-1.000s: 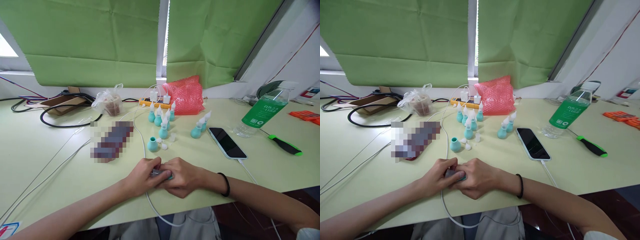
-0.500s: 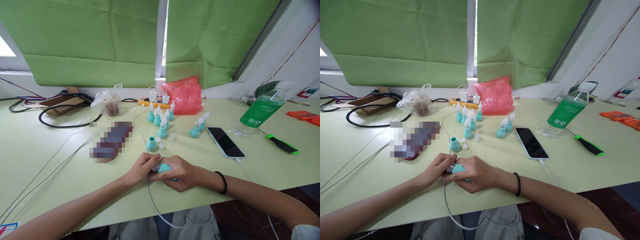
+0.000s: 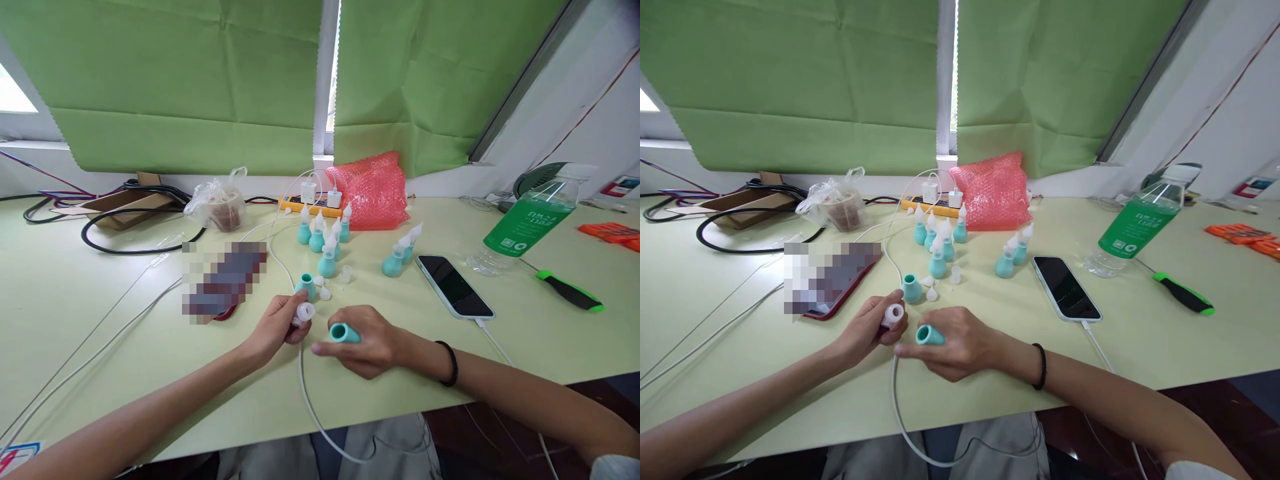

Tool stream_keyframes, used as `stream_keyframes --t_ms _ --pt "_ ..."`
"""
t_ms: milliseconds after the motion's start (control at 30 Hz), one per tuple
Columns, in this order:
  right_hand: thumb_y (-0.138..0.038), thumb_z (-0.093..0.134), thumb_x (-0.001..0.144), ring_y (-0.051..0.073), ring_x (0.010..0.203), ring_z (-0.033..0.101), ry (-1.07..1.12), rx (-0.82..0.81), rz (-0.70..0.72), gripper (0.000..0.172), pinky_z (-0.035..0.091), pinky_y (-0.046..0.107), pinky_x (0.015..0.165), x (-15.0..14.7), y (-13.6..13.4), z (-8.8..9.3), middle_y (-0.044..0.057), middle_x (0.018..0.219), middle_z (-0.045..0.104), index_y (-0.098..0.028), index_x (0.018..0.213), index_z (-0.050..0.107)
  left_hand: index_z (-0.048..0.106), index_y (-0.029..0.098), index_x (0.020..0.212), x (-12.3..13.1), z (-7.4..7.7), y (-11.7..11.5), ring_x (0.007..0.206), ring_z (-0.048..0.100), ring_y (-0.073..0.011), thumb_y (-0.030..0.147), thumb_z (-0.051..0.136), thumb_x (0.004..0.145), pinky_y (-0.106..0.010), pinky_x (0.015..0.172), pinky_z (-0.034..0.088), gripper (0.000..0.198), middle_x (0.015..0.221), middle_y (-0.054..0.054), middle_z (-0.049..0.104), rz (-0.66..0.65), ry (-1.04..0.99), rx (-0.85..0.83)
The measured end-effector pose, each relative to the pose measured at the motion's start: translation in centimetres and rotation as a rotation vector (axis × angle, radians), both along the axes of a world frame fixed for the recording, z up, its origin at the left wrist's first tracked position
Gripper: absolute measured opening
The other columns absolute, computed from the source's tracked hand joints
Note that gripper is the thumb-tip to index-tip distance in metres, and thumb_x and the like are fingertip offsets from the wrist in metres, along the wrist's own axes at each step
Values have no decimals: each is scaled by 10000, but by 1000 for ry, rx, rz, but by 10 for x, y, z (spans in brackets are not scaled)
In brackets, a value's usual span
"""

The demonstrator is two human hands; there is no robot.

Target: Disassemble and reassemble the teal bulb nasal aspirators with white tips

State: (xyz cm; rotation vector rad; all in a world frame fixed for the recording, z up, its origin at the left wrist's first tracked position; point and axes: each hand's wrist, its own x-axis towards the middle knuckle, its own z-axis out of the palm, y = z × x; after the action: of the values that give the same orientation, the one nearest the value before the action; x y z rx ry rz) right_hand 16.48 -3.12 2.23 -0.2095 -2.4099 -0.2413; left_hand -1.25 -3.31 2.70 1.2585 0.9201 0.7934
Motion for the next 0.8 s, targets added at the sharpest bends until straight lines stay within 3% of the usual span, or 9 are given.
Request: stream_keyframes --t_ms 167,333,500,667,800 --pt "-233 344 779 157 705 500 303 -200 -173 431 434 305 582 14 20 -6 73 886 474 -190 1198 257 455 162 573 -1 -1 -7 442 310 -79 442 408 775 -205 462 246 348 465 48 360 108 396 515" --pt "-254 418 775 167 691 522 433 -343 -523 423 430 325 629 23 39 0 78 901 501 -174 1154 247 560 214 817 -2 -6 -6 497 409 -97 360 539 718 -201 512 304 178 617 27 486 150 669 765" --pt "-307 462 762 206 744 540 363 -313 -777 382 426 323 616 33 59 8 85 925 527 -180 1098 333 554 260 986 -3 -12 0 642 504 -139 232 435 784 -221 560 343 236 831 -24 542 110 811 857" --pt "-264 420 792 218 881 511 251 -340 -754 272 426 338 697 39 74 -1 95 988 508 -177 1046 379 518 222 1067 -3 -13 2 638 513 -145 333 391 817 -246 594 370 302 821 -37 562 80 908 891" --pt "-226 381 807 195 855 513 204 -398 -718 162 416 331 735 41 82 -12 88 930 508 -174 951 433 505 207 1080 -3 -13 1 644 518 -148 315 377 822 -257 586 390 307 828 -34 561 60 948 883"
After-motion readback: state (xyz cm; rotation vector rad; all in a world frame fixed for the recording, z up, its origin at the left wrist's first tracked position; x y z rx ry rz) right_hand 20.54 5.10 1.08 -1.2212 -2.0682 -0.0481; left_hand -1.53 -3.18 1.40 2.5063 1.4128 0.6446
